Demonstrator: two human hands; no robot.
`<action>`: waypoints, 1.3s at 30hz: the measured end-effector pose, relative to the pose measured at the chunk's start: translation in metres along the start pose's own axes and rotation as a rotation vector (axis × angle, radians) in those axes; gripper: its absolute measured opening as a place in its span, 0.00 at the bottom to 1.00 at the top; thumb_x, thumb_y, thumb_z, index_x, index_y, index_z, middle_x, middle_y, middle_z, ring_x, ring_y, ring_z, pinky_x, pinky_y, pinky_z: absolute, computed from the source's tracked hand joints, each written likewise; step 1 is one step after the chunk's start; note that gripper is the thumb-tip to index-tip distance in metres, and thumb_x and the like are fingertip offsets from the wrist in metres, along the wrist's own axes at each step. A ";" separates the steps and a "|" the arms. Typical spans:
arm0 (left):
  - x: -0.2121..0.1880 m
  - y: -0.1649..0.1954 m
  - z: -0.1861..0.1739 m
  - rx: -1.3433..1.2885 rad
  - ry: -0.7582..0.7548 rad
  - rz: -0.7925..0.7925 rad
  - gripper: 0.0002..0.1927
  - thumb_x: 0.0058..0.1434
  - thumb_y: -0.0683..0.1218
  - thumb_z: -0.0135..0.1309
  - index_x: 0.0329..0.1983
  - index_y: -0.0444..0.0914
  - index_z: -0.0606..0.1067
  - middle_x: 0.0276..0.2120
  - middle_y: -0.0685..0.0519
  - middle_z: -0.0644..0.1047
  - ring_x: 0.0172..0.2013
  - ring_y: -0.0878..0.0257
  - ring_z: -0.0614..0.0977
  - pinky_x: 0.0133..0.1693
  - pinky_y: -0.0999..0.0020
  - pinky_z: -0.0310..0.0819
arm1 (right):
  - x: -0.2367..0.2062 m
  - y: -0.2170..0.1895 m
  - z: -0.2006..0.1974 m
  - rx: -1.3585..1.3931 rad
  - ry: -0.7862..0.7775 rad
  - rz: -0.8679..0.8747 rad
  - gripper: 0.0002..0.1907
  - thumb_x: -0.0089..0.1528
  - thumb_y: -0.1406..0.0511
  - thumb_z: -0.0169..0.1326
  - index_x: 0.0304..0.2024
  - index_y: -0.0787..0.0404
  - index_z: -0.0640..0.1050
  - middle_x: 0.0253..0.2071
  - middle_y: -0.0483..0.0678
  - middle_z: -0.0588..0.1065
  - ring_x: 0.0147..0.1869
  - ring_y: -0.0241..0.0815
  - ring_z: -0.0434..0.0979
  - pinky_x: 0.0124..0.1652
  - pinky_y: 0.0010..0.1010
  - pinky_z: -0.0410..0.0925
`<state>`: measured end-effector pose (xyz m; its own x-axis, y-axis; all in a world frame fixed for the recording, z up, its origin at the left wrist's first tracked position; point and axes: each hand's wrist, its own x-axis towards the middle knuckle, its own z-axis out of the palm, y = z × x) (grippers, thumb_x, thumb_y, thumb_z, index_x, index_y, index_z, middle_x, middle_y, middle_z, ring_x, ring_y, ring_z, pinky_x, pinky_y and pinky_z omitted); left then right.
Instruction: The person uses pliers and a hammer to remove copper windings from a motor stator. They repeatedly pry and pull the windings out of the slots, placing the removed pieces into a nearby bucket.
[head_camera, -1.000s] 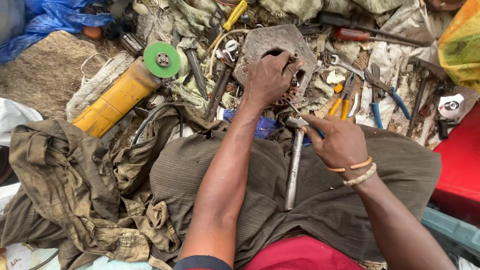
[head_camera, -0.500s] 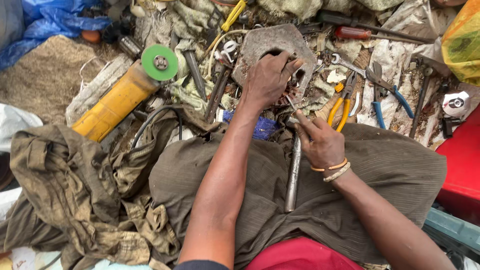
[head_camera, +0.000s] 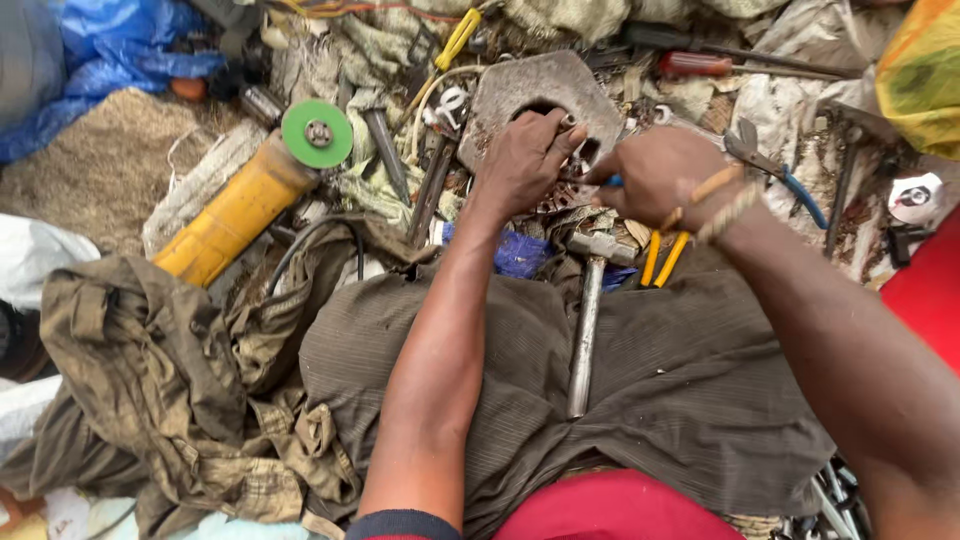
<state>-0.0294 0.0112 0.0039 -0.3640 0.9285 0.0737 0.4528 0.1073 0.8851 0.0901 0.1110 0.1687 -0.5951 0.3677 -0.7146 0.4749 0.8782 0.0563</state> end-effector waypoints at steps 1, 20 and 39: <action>0.003 -0.001 -0.001 -0.024 0.018 0.045 0.24 0.74 0.62 0.43 0.38 0.38 0.75 0.30 0.47 0.76 0.33 0.52 0.78 0.34 0.53 0.71 | -0.010 -0.001 0.007 0.020 -0.008 0.025 0.19 0.68 0.49 0.50 0.60 0.37 0.78 0.31 0.47 0.81 0.29 0.41 0.80 0.34 0.36 0.75; 0.008 -0.007 0.016 0.058 0.072 -0.103 0.30 0.71 0.69 0.36 0.33 0.42 0.74 0.16 0.61 0.64 0.17 0.68 0.64 0.19 0.67 0.57 | -0.047 -0.040 0.113 0.220 0.658 0.054 0.18 0.67 0.54 0.55 0.57 0.46 0.82 0.23 0.43 0.70 0.18 0.37 0.66 0.19 0.32 0.62; 0.008 -0.015 0.011 0.124 0.203 0.024 0.32 0.72 0.71 0.39 0.40 0.40 0.78 0.18 0.56 0.70 0.21 0.63 0.68 0.28 0.58 0.64 | -0.070 -0.012 0.040 0.192 0.396 0.005 0.18 0.63 0.51 0.57 0.52 0.44 0.83 0.33 0.50 0.80 0.33 0.49 0.80 0.33 0.43 0.73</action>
<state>-0.0298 0.0209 -0.0140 -0.5025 0.8422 0.1956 0.5552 0.1409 0.8197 0.1514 0.0624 0.1904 -0.7772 0.4934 -0.3905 0.5679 0.8172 -0.0978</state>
